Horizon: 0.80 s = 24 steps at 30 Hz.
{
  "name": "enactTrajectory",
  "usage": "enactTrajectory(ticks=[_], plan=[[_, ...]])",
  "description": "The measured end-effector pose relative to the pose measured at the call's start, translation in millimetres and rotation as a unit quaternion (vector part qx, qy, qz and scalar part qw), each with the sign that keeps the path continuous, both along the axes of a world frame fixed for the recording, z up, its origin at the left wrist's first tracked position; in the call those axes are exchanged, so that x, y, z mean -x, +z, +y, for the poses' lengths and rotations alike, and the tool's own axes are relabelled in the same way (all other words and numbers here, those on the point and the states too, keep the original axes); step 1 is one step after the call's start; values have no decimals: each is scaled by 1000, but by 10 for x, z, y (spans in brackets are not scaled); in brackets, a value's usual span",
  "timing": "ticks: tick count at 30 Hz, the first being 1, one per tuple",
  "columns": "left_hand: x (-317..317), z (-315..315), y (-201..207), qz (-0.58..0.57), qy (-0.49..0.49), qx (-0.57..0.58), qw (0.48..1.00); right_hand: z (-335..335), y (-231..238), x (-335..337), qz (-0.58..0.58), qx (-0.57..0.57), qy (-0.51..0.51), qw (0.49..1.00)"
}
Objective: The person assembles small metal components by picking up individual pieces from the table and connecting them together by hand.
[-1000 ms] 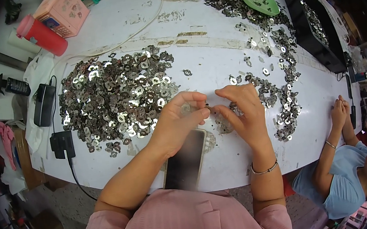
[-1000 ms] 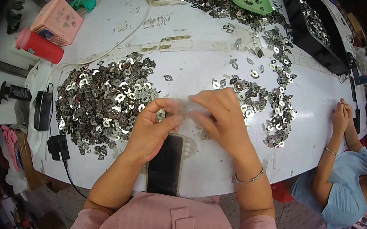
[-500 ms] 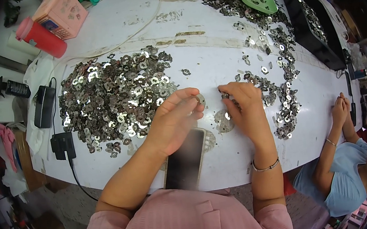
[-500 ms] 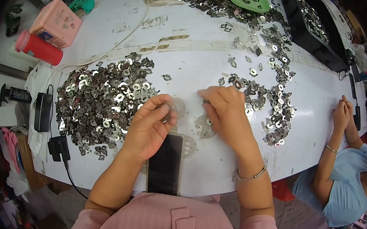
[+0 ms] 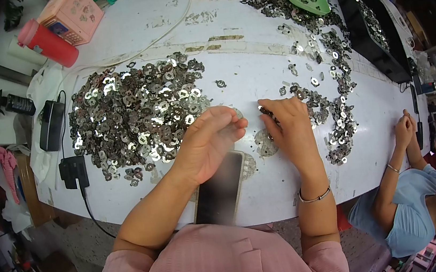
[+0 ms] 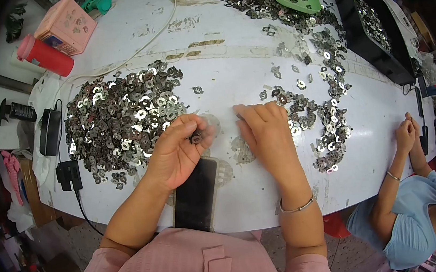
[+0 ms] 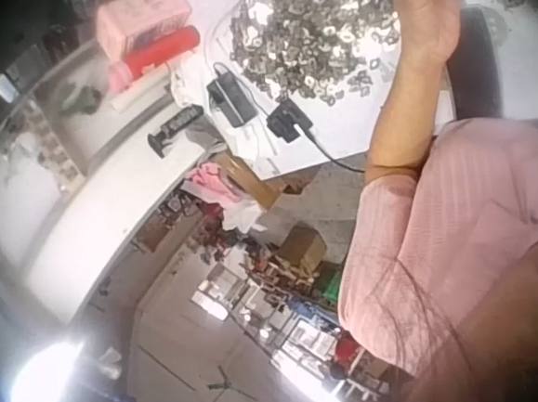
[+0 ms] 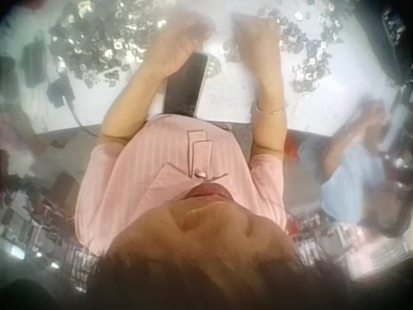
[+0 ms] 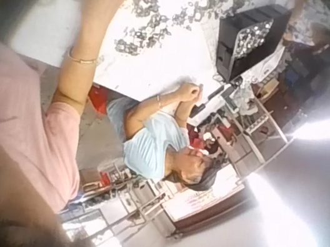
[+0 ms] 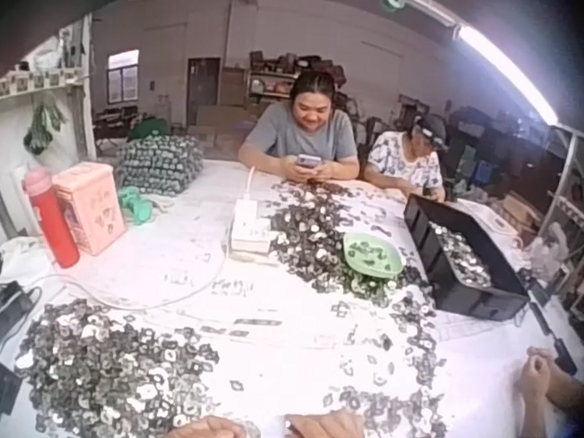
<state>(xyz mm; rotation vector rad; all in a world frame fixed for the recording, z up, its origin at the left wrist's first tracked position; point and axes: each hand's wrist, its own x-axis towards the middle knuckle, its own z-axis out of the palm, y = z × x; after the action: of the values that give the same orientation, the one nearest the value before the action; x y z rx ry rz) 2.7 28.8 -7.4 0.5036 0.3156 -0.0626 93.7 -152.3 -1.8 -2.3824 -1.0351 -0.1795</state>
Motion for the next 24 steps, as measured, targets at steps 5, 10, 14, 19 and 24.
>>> enactTrajectory(ticks=[5,10,14,19,24], plan=[[8,-12,10,14,-44,-23,999,-84,-37,-33,12,-68,-53,996],[27,-38,43,27,-76,-76,994,-66,51,24,247,-222,-101,938],[22,-108,87,21,-101,-173,979,-57,55,57,452,-393,-13,801],[45,-136,43,-14,-94,-236,967,23,37,144,503,-371,2,781],[35,-148,38,-8,-80,-292,953,39,75,206,477,-386,39,789]])
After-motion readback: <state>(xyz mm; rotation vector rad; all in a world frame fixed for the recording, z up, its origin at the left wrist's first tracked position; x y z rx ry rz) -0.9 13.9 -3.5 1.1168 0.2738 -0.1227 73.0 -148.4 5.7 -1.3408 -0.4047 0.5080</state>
